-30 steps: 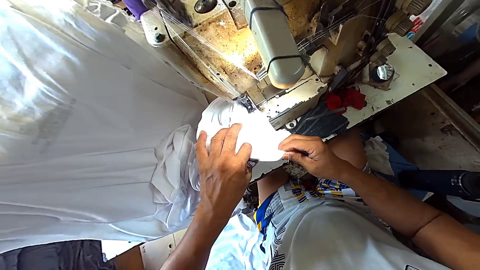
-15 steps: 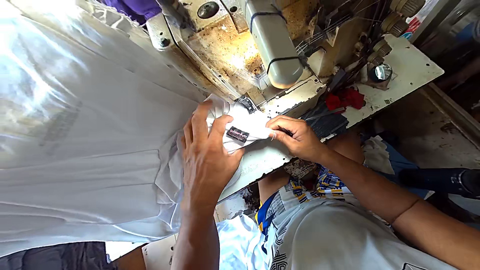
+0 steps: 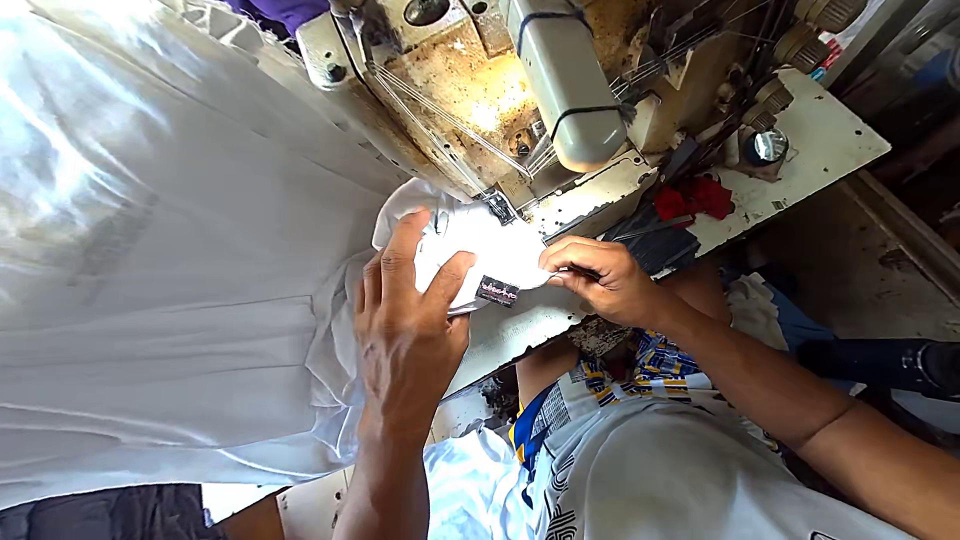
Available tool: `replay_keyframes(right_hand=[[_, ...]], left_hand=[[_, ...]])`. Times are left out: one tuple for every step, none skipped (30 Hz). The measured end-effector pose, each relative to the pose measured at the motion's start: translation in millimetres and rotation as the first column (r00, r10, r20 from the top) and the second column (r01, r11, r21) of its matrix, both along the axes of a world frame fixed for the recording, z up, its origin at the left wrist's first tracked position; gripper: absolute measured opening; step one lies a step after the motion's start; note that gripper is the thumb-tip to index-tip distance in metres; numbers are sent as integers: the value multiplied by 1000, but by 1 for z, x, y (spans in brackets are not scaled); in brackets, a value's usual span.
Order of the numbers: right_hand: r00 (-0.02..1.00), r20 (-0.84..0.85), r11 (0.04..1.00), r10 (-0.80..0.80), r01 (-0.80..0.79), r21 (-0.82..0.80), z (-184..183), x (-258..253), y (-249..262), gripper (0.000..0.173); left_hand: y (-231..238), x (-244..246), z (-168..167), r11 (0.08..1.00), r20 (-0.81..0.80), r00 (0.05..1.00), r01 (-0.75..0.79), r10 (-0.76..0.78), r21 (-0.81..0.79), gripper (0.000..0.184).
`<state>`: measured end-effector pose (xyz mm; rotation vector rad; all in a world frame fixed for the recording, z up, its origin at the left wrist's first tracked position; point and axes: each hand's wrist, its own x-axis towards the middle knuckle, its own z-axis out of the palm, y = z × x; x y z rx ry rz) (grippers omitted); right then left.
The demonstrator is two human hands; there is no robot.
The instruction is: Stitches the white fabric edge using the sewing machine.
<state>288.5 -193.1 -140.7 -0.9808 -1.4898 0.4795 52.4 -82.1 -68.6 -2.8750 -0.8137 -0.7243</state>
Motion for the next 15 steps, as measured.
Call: replay_keyframes(right_hand=[[1000, 0, 1000, -9, 9, -15, 0, 0, -1, 6], [1000, -1, 999, -17, 17, -28, -1, -1, -2, 6], [1000, -6, 999, -23, 23, -39, -1, -2, -3, 6], [1000, -13, 999, -25, 24, -46, -1, -2, -3, 6], [999, -20, 998, -25, 24, -50, 0, -2, -3, 6], [999, -24, 998, -25, 23, -55, 0, -2, -3, 6], [999, -27, 998, -24, 22, -61, 1, -2, -3, 6], [999, -29, 997, -26, 24, -68, 1, -2, -2, 6], [999, -33, 997, -30, 28, -74, 1, -1, 0, 6], [999, -40, 996, -37, 34, -81, 2, -2, 2, 6], [998, -48, 995, -44, 40, -90, 3, -2, 4, 6], [997, -57, 994, -52, 47, -98, 4, -3, 7, 6], [996, -67, 993, -61, 54, -106, 4, -5, 10, 6], [994, -82, 992, -71, 61, -111, 5, -6, 13, 7], [992, -93, 991, -80, 69, -118, 6, -7, 16, 8]], left_hand=[[0, 0, -1, 1000, -16, 1000, -11, 11, 13, 34], [0, 1, -2, 1000, -29, 999, -13, 14, 18, 32], [1, 1, -4, 1000, -36, 999, -12, 13, 18, 31], [2, 1, -6, 1000, -36, 999, -14, 14, 14, 30], [3, 2, -7, 1000, -30, 999, -18, 19, 10, 30], [3, 2, -8, 1000, -21, 1000, -22, 22, 3, 30], [3, 2, -8, 1000, -11, 1000, -25, 25, -3, 30], [4, 3, -8, 1000, -5, 1000, -27, 27, -6, 30], [5, 4, -8, 1000, -2, 1000, -29, 29, -6, 29], [6, 4, -8, 1000, 2, 1000, -31, 31, -5, 29], [8, 5, -8, 999, 2, 999, -35, 35, -4, 29], [10, 5, -7, 999, 5, 999, -39, 39, -3, 30], [12, 6, -7, 999, 9, 999, -43, 43, -4, 32], [14, 6, -7, 999, 11, 999, -46, 47, -7, 35], [16, 6, -8, 999, 13, 999, -52, 53, -11, 37]])
